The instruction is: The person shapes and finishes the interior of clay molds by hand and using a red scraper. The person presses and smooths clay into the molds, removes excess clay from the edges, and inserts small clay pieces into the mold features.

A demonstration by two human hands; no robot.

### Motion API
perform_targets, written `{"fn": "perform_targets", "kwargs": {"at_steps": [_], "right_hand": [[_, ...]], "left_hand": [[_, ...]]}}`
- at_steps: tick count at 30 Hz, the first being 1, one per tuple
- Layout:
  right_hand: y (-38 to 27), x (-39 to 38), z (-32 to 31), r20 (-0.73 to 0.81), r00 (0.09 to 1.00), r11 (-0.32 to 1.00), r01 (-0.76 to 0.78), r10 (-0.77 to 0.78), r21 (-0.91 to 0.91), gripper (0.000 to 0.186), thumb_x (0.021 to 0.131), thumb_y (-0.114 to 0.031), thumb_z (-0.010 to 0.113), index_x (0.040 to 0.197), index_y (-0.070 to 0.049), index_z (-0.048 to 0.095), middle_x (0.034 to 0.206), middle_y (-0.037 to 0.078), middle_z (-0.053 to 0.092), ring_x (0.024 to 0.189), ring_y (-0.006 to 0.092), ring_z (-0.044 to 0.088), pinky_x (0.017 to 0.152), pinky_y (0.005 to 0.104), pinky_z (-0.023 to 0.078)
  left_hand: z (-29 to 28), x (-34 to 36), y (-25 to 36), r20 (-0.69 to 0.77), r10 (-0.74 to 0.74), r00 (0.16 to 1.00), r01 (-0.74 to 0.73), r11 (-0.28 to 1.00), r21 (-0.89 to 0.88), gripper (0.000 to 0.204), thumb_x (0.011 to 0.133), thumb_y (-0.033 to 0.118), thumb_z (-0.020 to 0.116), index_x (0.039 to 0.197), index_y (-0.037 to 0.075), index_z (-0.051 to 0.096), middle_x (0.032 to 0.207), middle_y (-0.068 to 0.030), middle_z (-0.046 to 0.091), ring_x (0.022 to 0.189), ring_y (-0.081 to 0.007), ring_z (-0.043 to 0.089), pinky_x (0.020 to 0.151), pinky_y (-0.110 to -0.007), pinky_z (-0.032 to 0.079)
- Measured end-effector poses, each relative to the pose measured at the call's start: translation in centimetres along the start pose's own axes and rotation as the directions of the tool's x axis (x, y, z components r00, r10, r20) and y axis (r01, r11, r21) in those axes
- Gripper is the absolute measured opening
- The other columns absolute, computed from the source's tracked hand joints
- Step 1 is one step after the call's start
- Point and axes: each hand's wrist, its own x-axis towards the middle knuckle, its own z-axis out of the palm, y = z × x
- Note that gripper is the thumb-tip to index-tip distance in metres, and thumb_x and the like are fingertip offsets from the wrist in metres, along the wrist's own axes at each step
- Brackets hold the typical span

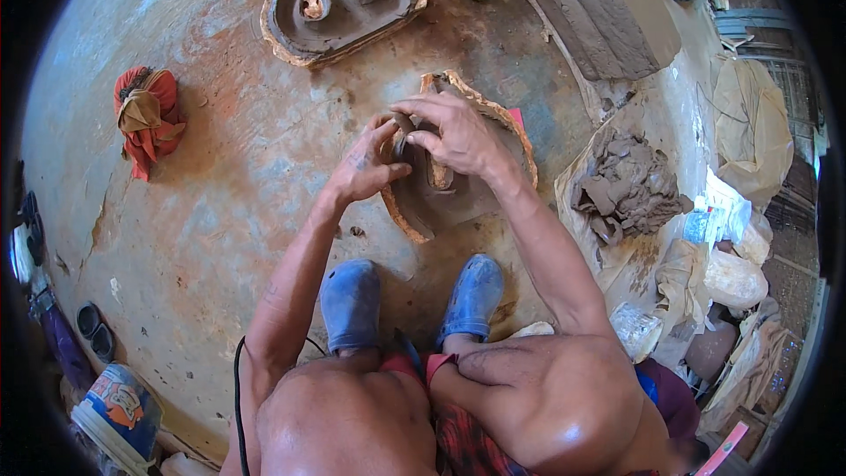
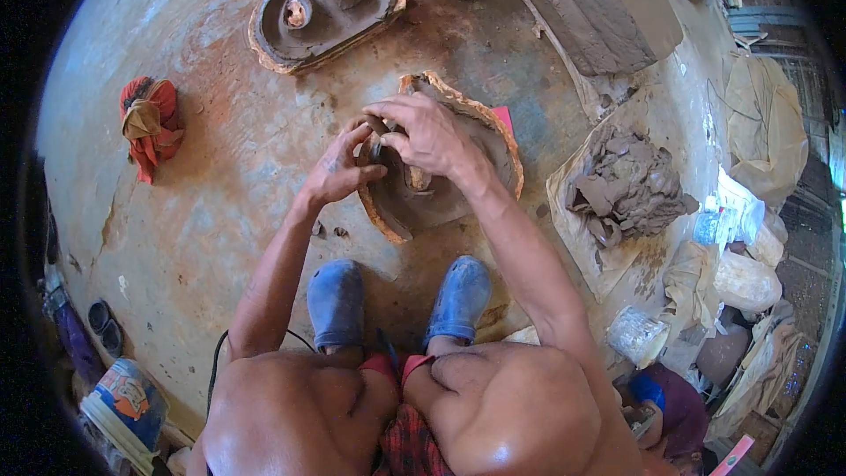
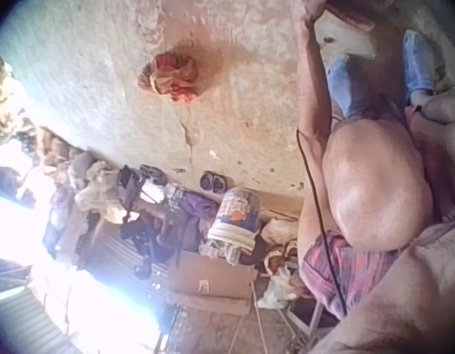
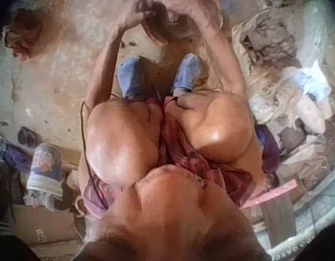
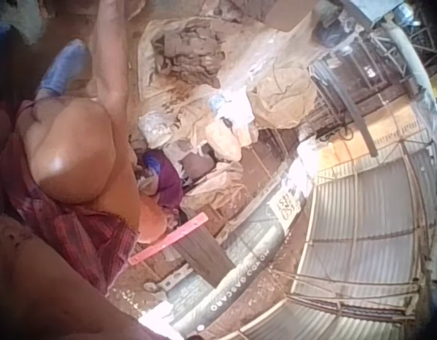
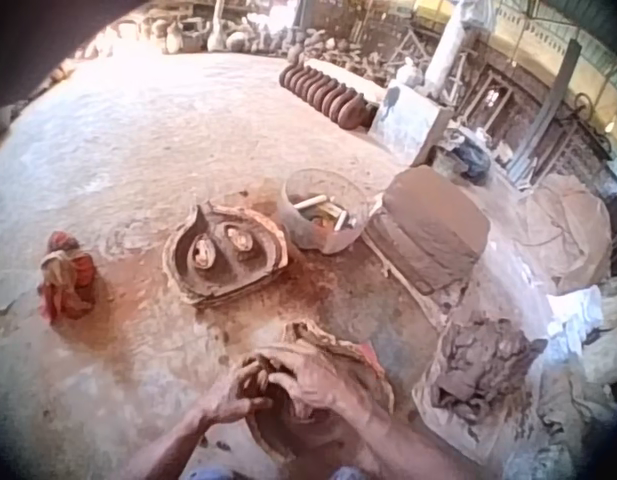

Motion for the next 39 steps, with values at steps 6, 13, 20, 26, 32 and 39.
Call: {"fn": "perform_targets", "kwargs": {"at_steps": [6, 13, 20, 26, 32, 39], "right_hand": [[0.0, 0.1, -0.3, 0.068, 0.973, 0.96, -0.228, 0.219, 0.163, 0.049, 0.083, -0.008, 0.081, 0.13, -0.005, 0.068, 0.114, 0.016, 0.075, 0.11, 0.0335, 0.071, 0.101, 0.0431, 0.054], [0.8, 0.0, -0.4, -0.018, 0.993, 0.988, -0.115, 0.117, 0.106, 0.047, 0.084, -0.011, 0.08, 0.129, -0.002, 0.069, 0.116, 0.022, 0.074, 0.111, 0.04, 0.07, 0.097, 0.0454, 0.056], [0.9, -1.1, -1.1, -0.056, 0.975, 0.971, -0.21, 0.217, 0.11, 0.044, 0.084, -0.015, 0.083, 0.124, 0.0, 0.071, 0.117, 0.023, 0.073, 0.109, 0.0402, 0.071, 0.097, 0.0449, 0.056], [2.0, -0.6, -0.7, -0.051, 0.983, 0.983, -0.171, 0.175, 0.071, 0.044, 0.085, -0.018, 0.081, 0.124, 0.0, 0.071, 0.116, 0.024, 0.073, 0.11, 0.0403, 0.071, 0.098, 0.046, 0.056], [3.1, -0.1, -0.2, -0.096, 0.99, 0.994, -0.105, 0.106, 0.024, 0.046, 0.082, -0.019, 0.086, 0.123, -0.001, 0.072, 0.114, 0.021, 0.075, 0.105, 0.0365, 0.074, 0.093, 0.043, 0.058], [3.4, -0.1, -0.8, -0.042, 0.982, 0.983, -0.18, 0.182, 0.031, 0.045, 0.082, -0.02, 0.086, 0.122, -0.004, 0.072, 0.11, 0.02, 0.076, 0.102, 0.037, 0.075, 0.09, 0.0436, 0.059]], "left_hand": [[1.5, -1.1, 0.5, -0.185, -0.05, 0.982, 0.048, 0.999, -0.015, 0.081, 0.077, 0.007, 0.086, 0.151, 0.005, 0.053, 0.154, -0.0176, 0.053, 0.144, -0.0356, 0.051, 0.12, -0.044, 0.043], [3.3, -2.9, 2.7, -0.311, -0.105, 0.944, 0.13, 0.99, 0.06, 0.076, 0.078, 0.017, 0.09, 0.146, 0.005, 0.06, 0.15, -0.0189, 0.057, 0.135, -0.036, 0.058, 0.114, -0.045, 0.047], [8.2, -5.8, 6.2, -0.254, -0.147, 0.956, 0.266, 0.8, 0.538, 0.094, 0.095, 0.063, 0.066, 0.154, -0.007, 0.047, 0.175, -0.0277, 0.006, 0.159, -0.0575, -0.002, 0.123, -0.072, 0.017], [10.1, -5.1, 4.7, -0.289, -0.133, 0.948, 0.283, 0.768, 0.575, 0.1, 0.094, 0.07, 0.064, 0.153, -0.008, 0.046, 0.174, -0.0281, 0.009, 0.158, -0.0585, -0.004, 0.119, -0.078, 0.015], [8.8, -4.4, 4.4, -0.266, -0.066, 0.962, 0.207, 0.81, 0.549, 0.096, 0.093, 0.064, 0.07, 0.152, -0.008, 0.049, 0.173, -0.0311, 0.012, 0.157, -0.0576, 0.005, 0.125, -0.065, 0.019], [9.4, -4.4, 3.4, -0.311, 0.023, 0.95, 0.168, 0.805, 0.57, 0.093, 0.089, 0.059, 0.076, 0.149, -0.008, 0.053, 0.171, -0.0324, 0.017, 0.154, -0.0557, 0.017, 0.125, -0.06, 0.024]]}}
